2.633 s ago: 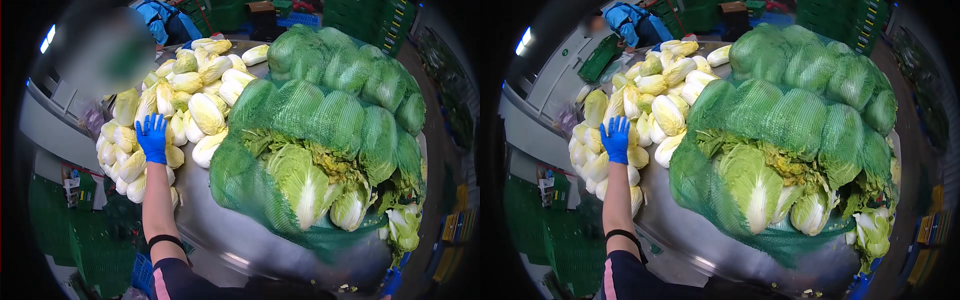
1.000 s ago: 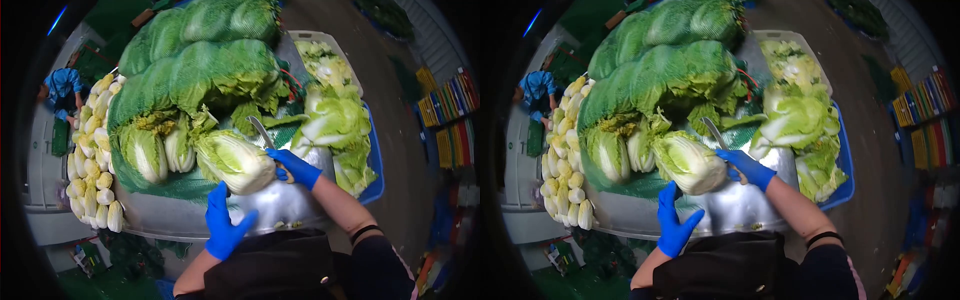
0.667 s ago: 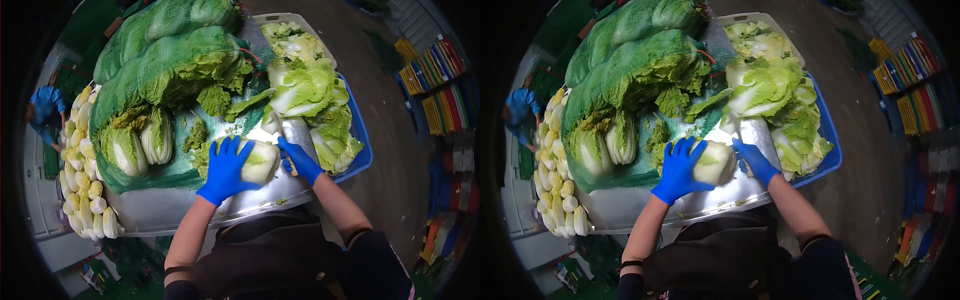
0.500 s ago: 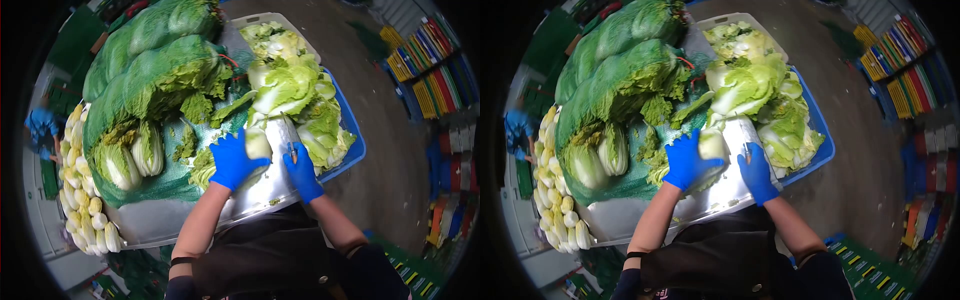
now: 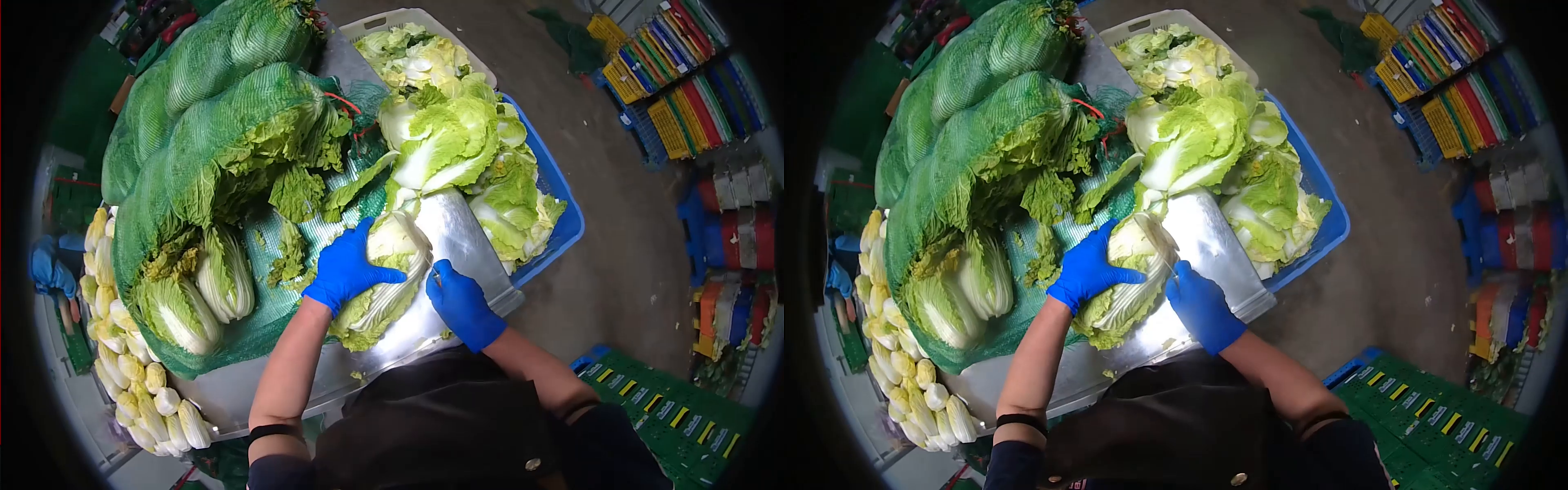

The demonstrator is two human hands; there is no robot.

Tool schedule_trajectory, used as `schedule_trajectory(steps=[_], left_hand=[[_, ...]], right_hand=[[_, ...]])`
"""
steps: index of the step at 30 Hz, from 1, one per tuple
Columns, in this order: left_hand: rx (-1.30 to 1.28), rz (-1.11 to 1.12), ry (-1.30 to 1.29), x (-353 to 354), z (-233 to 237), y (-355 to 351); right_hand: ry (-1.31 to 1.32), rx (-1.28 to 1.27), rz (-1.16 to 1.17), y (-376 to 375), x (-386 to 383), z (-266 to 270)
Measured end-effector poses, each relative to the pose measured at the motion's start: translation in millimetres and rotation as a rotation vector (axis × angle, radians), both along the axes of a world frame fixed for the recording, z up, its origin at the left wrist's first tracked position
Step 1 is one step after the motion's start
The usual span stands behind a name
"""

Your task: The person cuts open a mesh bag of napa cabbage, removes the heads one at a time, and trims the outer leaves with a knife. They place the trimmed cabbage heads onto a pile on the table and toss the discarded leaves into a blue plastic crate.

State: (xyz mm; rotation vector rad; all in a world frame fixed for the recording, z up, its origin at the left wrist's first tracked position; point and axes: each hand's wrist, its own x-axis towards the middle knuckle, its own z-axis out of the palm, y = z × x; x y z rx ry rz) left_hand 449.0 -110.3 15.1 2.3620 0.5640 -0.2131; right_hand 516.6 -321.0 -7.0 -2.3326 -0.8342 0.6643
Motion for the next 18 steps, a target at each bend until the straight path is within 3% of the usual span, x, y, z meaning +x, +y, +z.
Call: schedule_trajectory(steps=[9, 11, 15, 18], left_hand=[[-0.04, -0.027, 0.176, 12.9, -2.9, 10.4], [-0.092, -0.032, 0.047, 9.8, -15.0, 19.1], [-0.247, -0.003, 0.061, 14.4, -16.7, 27.8], [-0.279, 0.045, 0.062, 9.3, -18.1, 26.1]], right_hand=[[0.106, -0.185, 0.032, 13.6, 22.1, -27.6], [0.111, -0.217, 0.049, 22.2, 24.7, -21.1], [0.067, -0.186, 0.123, 19.9, 33.9, -64.8], [0.152, -0.221, 0.06, 27.0, 32.7, -57.8]])
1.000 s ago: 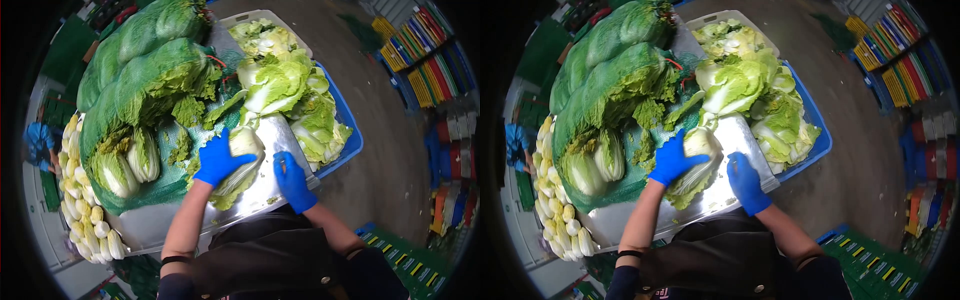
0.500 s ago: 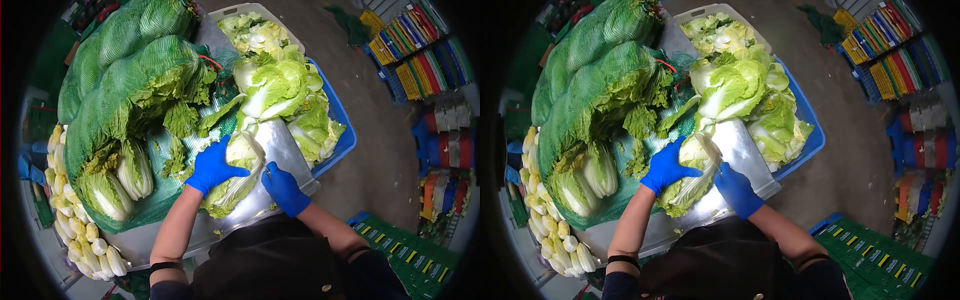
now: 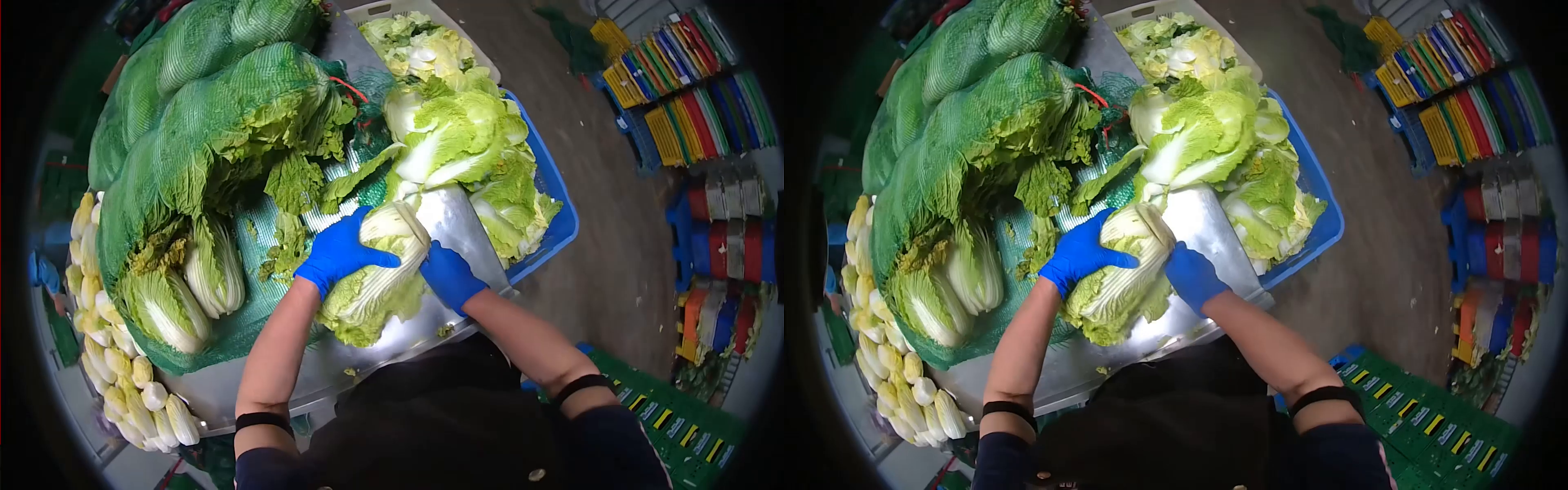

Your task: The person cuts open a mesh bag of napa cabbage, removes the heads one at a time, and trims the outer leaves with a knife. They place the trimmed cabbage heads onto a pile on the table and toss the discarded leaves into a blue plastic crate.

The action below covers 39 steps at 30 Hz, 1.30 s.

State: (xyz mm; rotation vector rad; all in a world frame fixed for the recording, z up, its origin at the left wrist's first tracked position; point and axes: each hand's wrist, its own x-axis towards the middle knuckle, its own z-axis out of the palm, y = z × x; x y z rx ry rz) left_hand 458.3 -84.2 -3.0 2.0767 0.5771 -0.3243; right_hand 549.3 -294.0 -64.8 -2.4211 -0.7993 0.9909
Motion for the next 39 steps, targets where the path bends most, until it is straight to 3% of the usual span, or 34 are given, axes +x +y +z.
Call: schedule_trajectory(steps=[4, 6, 8, 12, 14, 18, 20, 21, 24, 25, 28, 30, 31, 32, 34, 35, 36, 37, 38, 39], left_hand=[[0.058, 0.032, 0.0, -23.6, 21.7, -16.7], [0.108, 0.085, -0.255, -39.4, 35.4, -30.8], [-0.151, 0.191, -0.511, -62.5, 42.0, -40.3], [-0.335, 0.312, -0.643, -93.4, 48.0, -61.5], [-0.397, 0.343, -0.722, -96.0, 42.7, -68.8], [-0.201, 0.622, -0.701, -89.2, 35.8, -89.6], [-0.385, 0.662, -0.765, -88.2, 15.2, -92.8], [-0.334, 0.539, -0.852, -88.8, 12.6, -89.2], [-0.253, 0.547, -0.802, -78.4, 12.4, -87.1], [-0.22, 0.544, -0.791, -75.8, 12.7, -87.2], [-0.17, 0.547, -0.718, -68.8, 24.5, -90.5], [-0.197, 0.575, -0.706, -72.9, 25.1, -92.2], [-0.218, 0.606, -0.698, -74.8, 25.6, -91.6], [-0.213, 0.603, -0.702, -76.8, 26.3, -91.2], [-0.291, 0.692, -0.765, -75.0, 25.5, -90.6], [-0.266, 0.722, -0.786, -72.9, 23.8, -90.9], [-0.266, 0.722, -0.794, -68.6, 23.8, -90.5], [-0.277, 0.777, -0.793, -64.8, 23.7, -92.6], [-0.288, 0.832, -0.787, -61.2, 22.9, -95.8], [-0.344, 0.897, -0.844, -53.6, 19.4, -99.5]], right_hand=[[-0.033, 0.088, -0.022, -4.7, -3.7, 9.3], [-0.105, 0.125, 0.027, -6.9, 2.0, 41.5], [-0.419, 0.293, 0.13, -11.9, 3.3, 79.7], [-0.67, 0.366, 0.364, -19.9, -10.2, 125.9], [-0.614, 0.348, 0.47, -21.1, -18.4, 131.9], [-0.313, 0.322, 0.524, -20.0, -20.0, 146.3], [-0.202, 0.34, 0.485, -14.4, -7.5, 144.0], [-0.104, 0.35, 0.432, -12.7, 0.5, 143.1], [-0.132, 0.425, 0.433, -9.5, 13.5, 135.4], [-0.041, 0.304, 0.415, -10.5, 19.8, 140.1], [-0.02, 0.346, 0.422, -1.8, 43.9, 129.1], [0.144, 0.637, 0.15, 4.1, 84.7, 51.2], [0.258, 0.14, -0.174, 8.8, 91.7, 90.2], [0.257, 0.146, -0.173, 6.2, 95.5, 80.6], [-0.092, 0.211, -0.038, -1.4, 108.7, 53.6], [-0.357, 0.331, 0.004, 0.2, 78.6, 95.6], [-0.312, 0.453, -0.077, 5.2, 55.3, 119.2], [0.027, 0.804, -0.199, 11.4, 25.3, 130.8], [0.187, 1.06, -0.163, 17.9, 3.5, 115.8], [0.292, 0.699, -0.088, 12.9, -9.4, 114.1]])
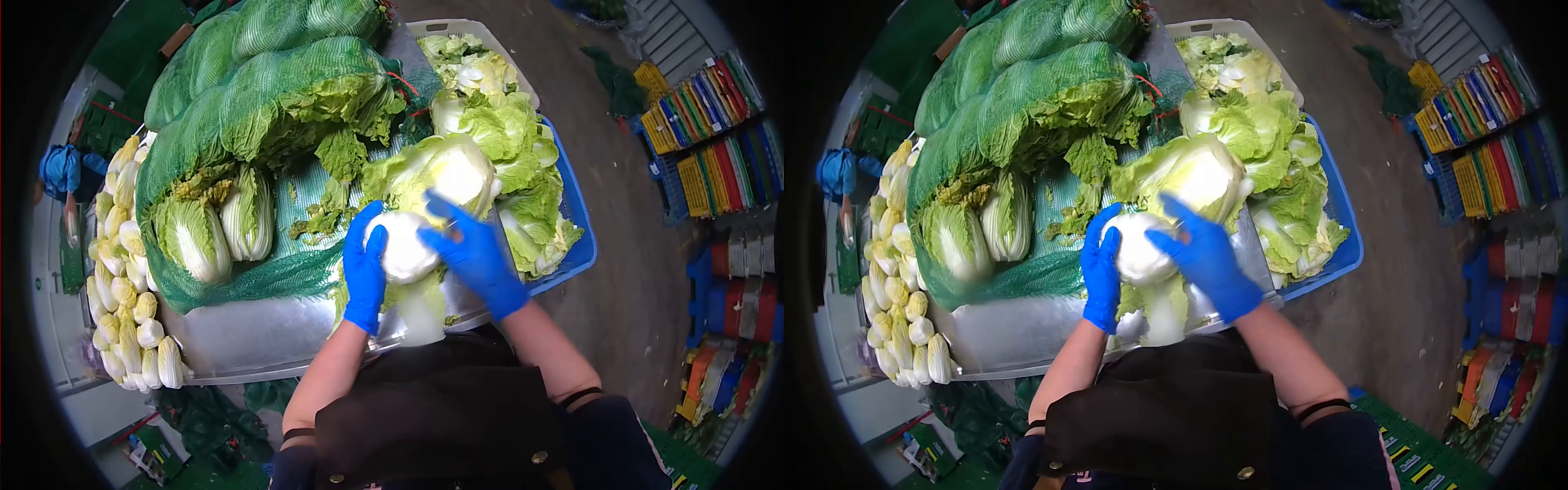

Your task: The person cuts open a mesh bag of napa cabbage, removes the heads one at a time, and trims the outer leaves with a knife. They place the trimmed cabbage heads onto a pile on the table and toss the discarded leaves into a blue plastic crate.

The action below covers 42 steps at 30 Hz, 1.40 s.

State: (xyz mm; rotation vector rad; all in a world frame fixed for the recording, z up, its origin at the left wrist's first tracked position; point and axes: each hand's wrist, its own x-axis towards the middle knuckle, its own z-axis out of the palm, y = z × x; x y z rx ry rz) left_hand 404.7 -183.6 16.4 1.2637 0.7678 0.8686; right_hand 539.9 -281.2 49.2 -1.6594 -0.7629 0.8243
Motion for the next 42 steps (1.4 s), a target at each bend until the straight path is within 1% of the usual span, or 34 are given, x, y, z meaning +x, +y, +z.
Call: schedule_trajectory(steps=[1, 3, 4, 5, 6, 7, 8, 9, 10, 11, 13, 14, 15, 16, 17, 18, 20, 21, 23, 24, 25, 26, 27, 29, 30, 32, 33, 35, 36, 37, 39, 40, 42], left_hand=[[-0.003, -0.001, 0.005, -1.4, -6.7, -0.4], [-0.011, 0.163, -0.091, -2.8, -27.0, 1.9], [0.001, 0.28, 0.008, -4.3, -46.8, 1.1], [0.001, 0.277, 0.012, -9.1, -57.6, 3.8], [0.035, 0.238, 0.12, -13.6, -63.0, 12.2], [0.066, 0.202, 0.23, -21.4, -67.8, 19.1], [0.207, 0.123, 0.409, -27.4, -60.5, 29.7], [0.52, 0.154, 0.429, -26.5, -29.5, 32.5], [0.592, 0.112, 0.337, -17.7, 15.0, 31.4], [0.652, 0.062, 0.251, -7.8, 42.2, 22.6], [0.548, -0.168, 0.323, 6.3, 28.1, -3.3], [0.531, -0.253, 0.377, 2.1, 5.9, -10.1], [0.462, -0.29, 0.33, -0.5, 2.2, -11.6], [0.353, -0.31, 0.261, -2.2, -0.9, -15.2], [0.227, -0.32, 0.206, -9.8, -0.5, -23.7], [0.23, -0.323, 0.21, -20.7, -1.9, -21.4], [0.508, -0.416, 0.496, -32.5, -7.8, 0.1], [0.751, -0.361, 0.488, -20.5, 22.2, 9.5], [0.825, -0.61, 0.469, -1.9, 24.7, 26.0], [0.773, -0.62, 0.417, 7.0, 26.1, 28.9], [0.797, -0.639, 0.404, 12.3, 29.0, 30.7], [0.787, -0.604, 0.422, 15.7, 30.4, 27.9], [0.761, -0.567, 0.45, 13.7, 30.3, 21.8], [0.78, -0.553, 0.458, 13.3, 27.4, 17.2], [0.739, -0.459, 0.457, 11.4, 27.1, 14.0], [0.671, -0.299, 0.464, 7.4, 21.0, 16.1], [0.688, -0.269, 0.448, 5.3, 16.3, 21.9], [0.637, -0.349, 0.427, -3.4, 15.0, 25.2], [0.622, -0.364, 0.415, -7.5, 17.6, 22.2], [0.609, -0.38, 0.401, -11.9, 19.9, 16.4], [0.64, -0.353, 0.393, -16.5, 19.3, 3.3], [0.665, -0.324, 0.41, -15.9, 19.3, -3.7], [0.747, -0.271, 0.453, -13.0, 15.5, -13.0]], right_hand=[[-0.252, -0.015, 0.069, 0.7, -8.8, -5.4], [-0.099, -0.017, -0.041, -0.3, -11.9, -11.4], [-0.097, -0.015, -0.039, -0.3, -9.5, -18.3], [0.009, 0.032, -0.045, -3.0, -6.0, -26.9], [0.108, 0.083, -0.05, -3.6, -0.1, -29.0], [0.106, 0.081, -0.05, -5.9, 2.9, -28.2], [0.202, 0.085, -0.04, -6.5, 4.3, -25.5], [0.294, 0.097, -0.031, -2.7, 8.6, -22.4], [0.294, 0.101, -0.036, 0.6, 11.6, -20.7], [0.312, 0.111, -0.03, 0.2, 10.0, -20.1], [0.333, 0.118, -0.018, -4.2, 7.4, -22.9], [0.379, 0.12, -0.008, -4.5, 8.7, -25.5], [0.42, 0.131, -0.004, -1.6, 12.2, -24.8], [0.326, 0.102, 0.006, -3.5, 13.9, -21.2], [0.334, 0.099, 0.003, -7.7, 12.3, -21.9], [0.355, 0.083, 0.019, -9.5, 13.7, -21.5], [0.356, 0.085, 0.033, -3.4, 23.9, -17.0], [0.398, 0.092, 0.047, -4.6, 21.1, -14.4], [0.435, 0.099, 0.054, -6.7, 15.0, -14.9], [0.347, 0.148, -0.052, -6.9, 6.2, -19.9], [0.249, 0.212, -0.173, -4.0, 0.5, -26.2], [0.227, 0.21, -0.255, -4.4, -4.1, -41.8], [0.046, 0.143, -0.33, -7.3, -9.8, -33.2], [-0.05, 0.165, -0.458, -11.5, -17.5, -44.2], [-0.05, 0.165, -0.466, -17.8, -20.8, -55.8], [-0.184, -0.103, -0.474, -36.4, -23.4, -85.8], [-0.191, -0.102, -0.472, -43.4, -21.0, -99.9], [-0.061, -0.1, -0.521, -58.5, -20.4, -120.3], [0.213, 0.063, -0.519, -61.3, -8.3, -117.1], [0.155, -0.016, -0.342, -69.1, 12.7, -116.2], [-0.105, -0.37, 0.085, -65.1, 45.2, -58.5], [-0.109, -0.37, 0.084, -54.6, 49.5, -42.1], [0.014, 0.202, -0.032, -20.8, 43.8, -14.9]])
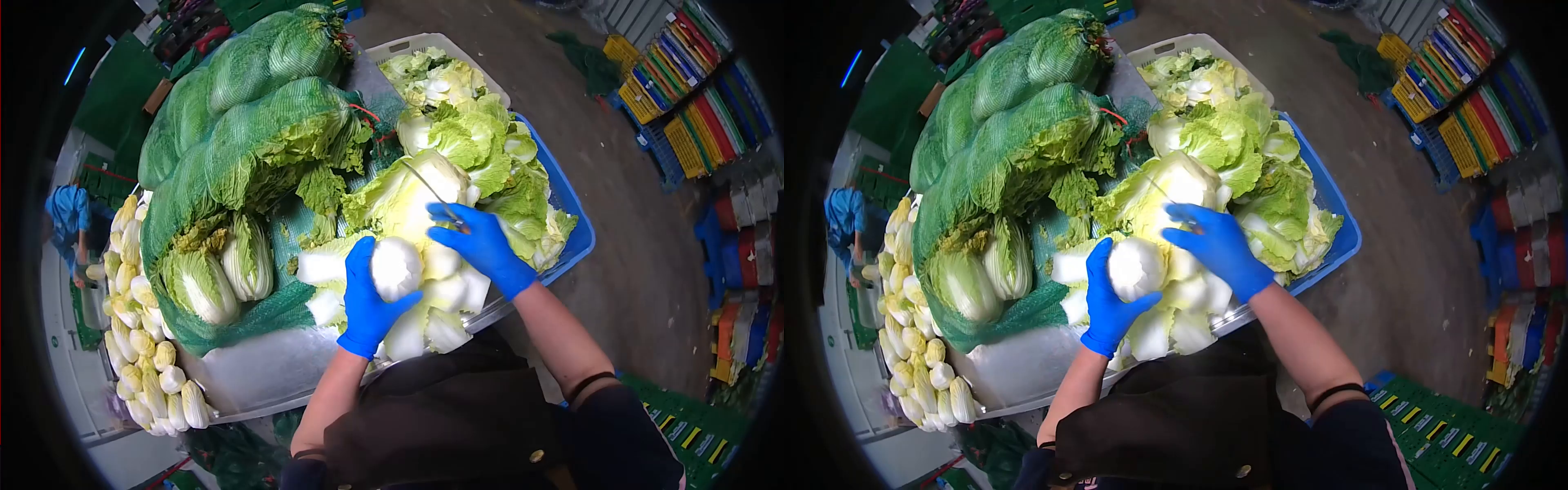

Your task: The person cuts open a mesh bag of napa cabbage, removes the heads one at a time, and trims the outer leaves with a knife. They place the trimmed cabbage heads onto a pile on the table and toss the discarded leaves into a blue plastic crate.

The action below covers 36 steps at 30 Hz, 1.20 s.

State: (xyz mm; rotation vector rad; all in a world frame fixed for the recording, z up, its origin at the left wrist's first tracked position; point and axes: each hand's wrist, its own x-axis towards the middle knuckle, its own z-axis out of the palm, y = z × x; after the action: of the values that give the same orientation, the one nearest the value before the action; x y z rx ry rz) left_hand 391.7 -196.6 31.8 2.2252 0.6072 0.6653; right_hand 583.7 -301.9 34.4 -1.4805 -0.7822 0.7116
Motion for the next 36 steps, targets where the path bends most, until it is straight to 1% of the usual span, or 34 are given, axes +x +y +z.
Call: schedule_trajectory(steps=[1, 3, 4, 7, 8, 9, 10, 11, 13, 14, 15, 16, 17, 18, 19, 21, 22, 23, 25, 26, 27, 29, 30, 31, 32, 33, 34, 35, 36], left_hand=[[-0.001, 0.002, 0.002, 0.7, -1.9, -2.7], [0.03, 0.0, -0.041, 3.5, -4.0, -3.5], [-0.036, 0.026, -0.033, 1.8, -2.5, -3.3], [-0.075, 0.103, -0.049, 1.1, -4.4, -5.2], [-0.067, 0.11, -0.056, 1.3, -4.6, -5.5], [-0.069, 0.171, -0.069, -0.3, -6.2, -8.7], [-0.074, 0.23, -0.077, -2.2, -8.7, -10.6], [-0.069, 0.23, -0.079, -3.3, -12.7, -6.1], [-0.174, 0.199, -0.151, -16.4, -21.2, 0.5], [-0.192, 0.17, -0.142, -21.0, -13.7, 5.6], [-0.299, 0.178, -0.194, -25.0, -4.9, 8.3], [-0.289, 0.208, -0.229, -31.8, 0.6, 15.2], [-0.281, 0.239, -0.261, -41.0, 6.3, 22.0], [-0.411, 0.283, -0.377, -48.2, 18.8, 25.7], [-0.537, 0.325, -0.499, -55.2, 29.0, 30.5], [-0.731, 0.347, -0.696, -76.7, 33.7, 47.7], [-0.869, 0.351, -0.742, -87.8, 33.1, 55.2], [-0.852, 0.356, -0.753, -87.3, 39.0, 58.0], [-1.058, 0.395, -0.88, -84.2, 60.2, 58.0], [-1.044, 0.392, -0.89, -82.3, 71.3, 55.6], [-1.03, 0.264, -0.899, -80.5, 83.1, 50.7], [-0.99, 0.012, -0.907, -79.8, 97.9, 46.7], [-0.933, -0.098, -0.86, -84.1, 99.8, 52.8], [-0.921, -0.096, -0.866, -85.6, 88.1, 57.1], [-0.883, -0.172, -0.885, -88.8, 65.8, 61.2], [-0.844, -0.243, -0.901, -89.9, 59.4, 60.4], [-0.837, -0.225, -0.903, -88.7, 55.1, 50.6], [-0.983, 0.032, -0.929, -74.6, 56.7, 36.5], [-1.126, 0.293, -0.945, -65.7, 57.4, 29.5]], right_hand=[[-0.034, -0.029, 0.12, 13.5, -6.6, 15.4], [-0.215, -0.205, 0.301, 30.9, -19.6, 0.6], [-0.214, -0.205, 0.307, 35.8, -22.8, -5.5], [-0.218, -0.148, 0.28, 42.9, -31.7, -17.0], [-0.243, -0.212, 0.159, 43.5, -33.1, -19.6], [-0.265, -0.277, 0.031, 42.7, -32.8, -24.0], [-0.4, -0.326, -0.025, 39.3, -29.9, -33.2], [-0.402, -0.321, -0.026, 40.4, -26.4, -37.1], [-0.275, -0.298, -0.122, 36.9, -24.7, -47.3], [-0.206, -0.229, -0.166, 37.9, -19.1, -47.3], [-0.211, -0.247, -0.194, 37.5, -9.2, -46.6], [-0.134, -0.253, -0.238, 36.6, 0.9, -50.6], [0.216, -0.208, -0.265, 32.6, 11.6, -54.1], [0.37, -0.296, -0.292, 24.4, 23.9, -45.9], [0.403, -0.128, -0.396, 20.4, 33.9, -69.0], [0.118, -0.381, -0.374, 5.9, 54.2, -56.2], [-0.108, -0.402, -0.321, 9.8, 51.9, -47.8], [-0.336, -0.412, -0.268, 13.7, 45.5, -29.1], [-0.353, 0.016, -0.091, 30.0, 5.7, 37.4], [-0.19, 0.025, 0.098, 27.6, -13.5, 79.1], [-0.03, 0.031, 0.287, 26.5, -29.2, 105.1], [-0.428, 0.361, 0.268, 40.5, -47.1, 100.6], [0.046, 0.392, 0.257, 37.1, -57.4, 103.8], [0.043, 0.401, 0.266, 35.1, -60.3, 107.9], [0.266, 0.312, 0.281, 31.3, -61.5, 110.7], [0.491, 0.214, 0.296, 27.9, -61.5, 110.9], [0.523, -0.06, 0.329, 25.2, -58.5, 102.1], [0.525, -0.065, 0.344, 27.5, -64.1, 95.2], [0.479, -0.16, 0.258, 27.2, -71.7, 88.5]])
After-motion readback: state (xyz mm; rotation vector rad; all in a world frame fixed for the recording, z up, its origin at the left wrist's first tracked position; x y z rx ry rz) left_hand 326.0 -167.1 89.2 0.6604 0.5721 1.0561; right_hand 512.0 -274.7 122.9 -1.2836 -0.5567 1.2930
